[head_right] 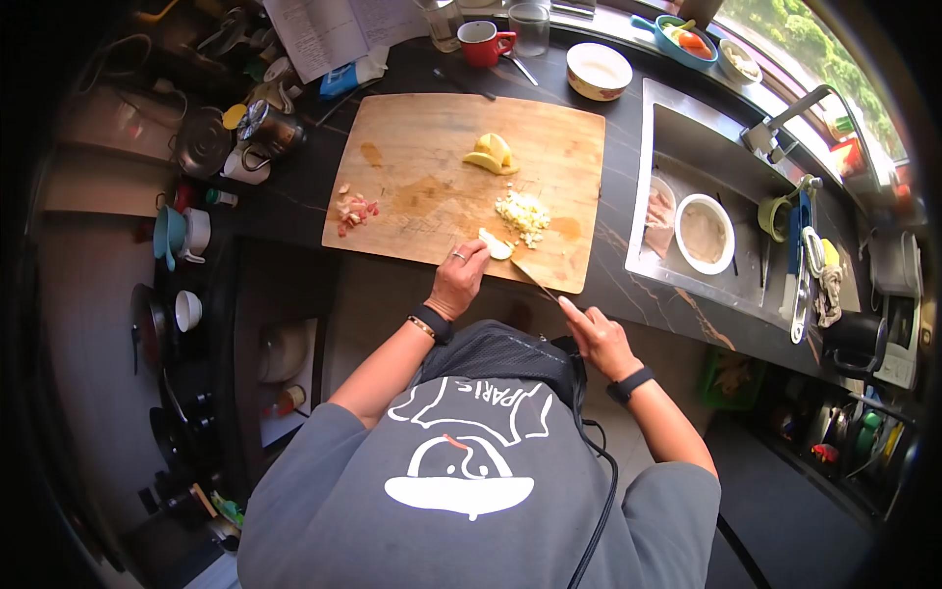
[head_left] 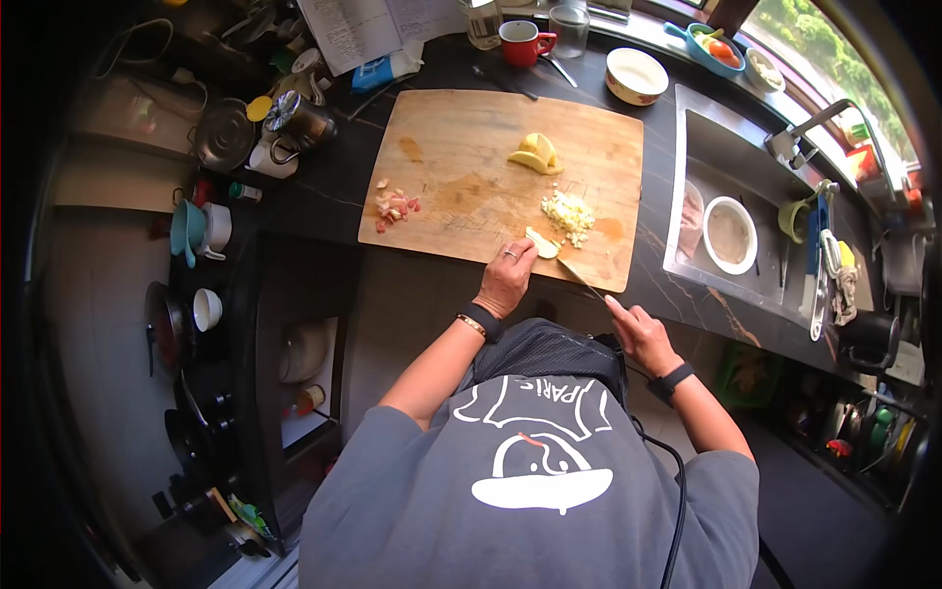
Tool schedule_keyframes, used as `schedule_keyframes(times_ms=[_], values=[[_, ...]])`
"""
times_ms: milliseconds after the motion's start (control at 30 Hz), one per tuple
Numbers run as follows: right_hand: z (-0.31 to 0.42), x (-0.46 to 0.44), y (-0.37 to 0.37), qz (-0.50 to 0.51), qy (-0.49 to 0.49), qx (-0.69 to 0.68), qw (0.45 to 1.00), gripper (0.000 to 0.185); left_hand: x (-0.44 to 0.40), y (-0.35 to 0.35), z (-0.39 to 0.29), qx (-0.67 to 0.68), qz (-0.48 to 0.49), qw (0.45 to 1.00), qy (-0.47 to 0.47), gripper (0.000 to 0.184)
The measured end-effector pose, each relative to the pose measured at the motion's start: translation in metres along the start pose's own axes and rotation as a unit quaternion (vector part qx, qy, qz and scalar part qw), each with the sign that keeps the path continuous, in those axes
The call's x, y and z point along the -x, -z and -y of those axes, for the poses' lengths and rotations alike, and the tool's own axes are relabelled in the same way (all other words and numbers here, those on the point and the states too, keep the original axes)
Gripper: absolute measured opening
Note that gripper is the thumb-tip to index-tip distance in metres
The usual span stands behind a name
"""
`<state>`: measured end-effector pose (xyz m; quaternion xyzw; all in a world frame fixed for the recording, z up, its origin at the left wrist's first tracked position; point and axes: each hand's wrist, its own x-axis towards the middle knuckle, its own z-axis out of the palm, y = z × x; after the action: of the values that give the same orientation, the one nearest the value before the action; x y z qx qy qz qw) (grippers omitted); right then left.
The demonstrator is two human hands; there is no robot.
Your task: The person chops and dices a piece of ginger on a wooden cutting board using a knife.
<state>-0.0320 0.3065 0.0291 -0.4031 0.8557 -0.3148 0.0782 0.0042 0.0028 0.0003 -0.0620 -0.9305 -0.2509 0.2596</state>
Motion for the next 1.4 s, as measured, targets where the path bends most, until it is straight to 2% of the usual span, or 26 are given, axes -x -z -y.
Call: schedule_keyframes(times_ms=[133,400,567,733,900,1233,1300,1400], values=[[0.005,0.012,0.021,0.001,-0.009,-0.021,1.0,0.054,-0.001,0.003,0.0,-0.005,0.003,1.0,0.008,0.022],[0.02,-0.049,-0.013,-0.056,0.031,-0.028,0.998,0.051,0.002,0.006,0.001,-0.026,0.033,0.999,-0.023,0.023],[0.024,-0.065,-0.028,-0.012,0.023,0.023,0.999,0.052,0.002,0.005,-0.001,-0.025,0.036,0.999,-0.024,0.025],[0.02,-0.075,-0.042,-0.016,0.027,0.019,0.999,0.052,0.004,0.002,0.0,-0.028,0.029,0.999,-0.021,0.024],[0.014,-0.067,-0.046,-0.028,0.023,0.024,0.999,0.052,0.004,0.001,-0.001,-0.029,0.024,0.999,-0.022,0.024],[0.007,0.013,0.003,-0.002,-0.011,-0.004,1.0,0.054,0.006,0.005,0.0,-0.012,0.029,0.999,-0.023,0.027],[0.011,0.014,0.014,-0.016,-0.016,-0.065,0.998,0.052,0.008,0.005,0.002,-0.008,0.028,0.999,-0.023,0.027],[0.022,-0.008,0.009,-0.035,-0.025,-0.071,0.997,0.05,0.01,0.002,0.004,-0.005,0.028,0.999,-0.025,0.028]])
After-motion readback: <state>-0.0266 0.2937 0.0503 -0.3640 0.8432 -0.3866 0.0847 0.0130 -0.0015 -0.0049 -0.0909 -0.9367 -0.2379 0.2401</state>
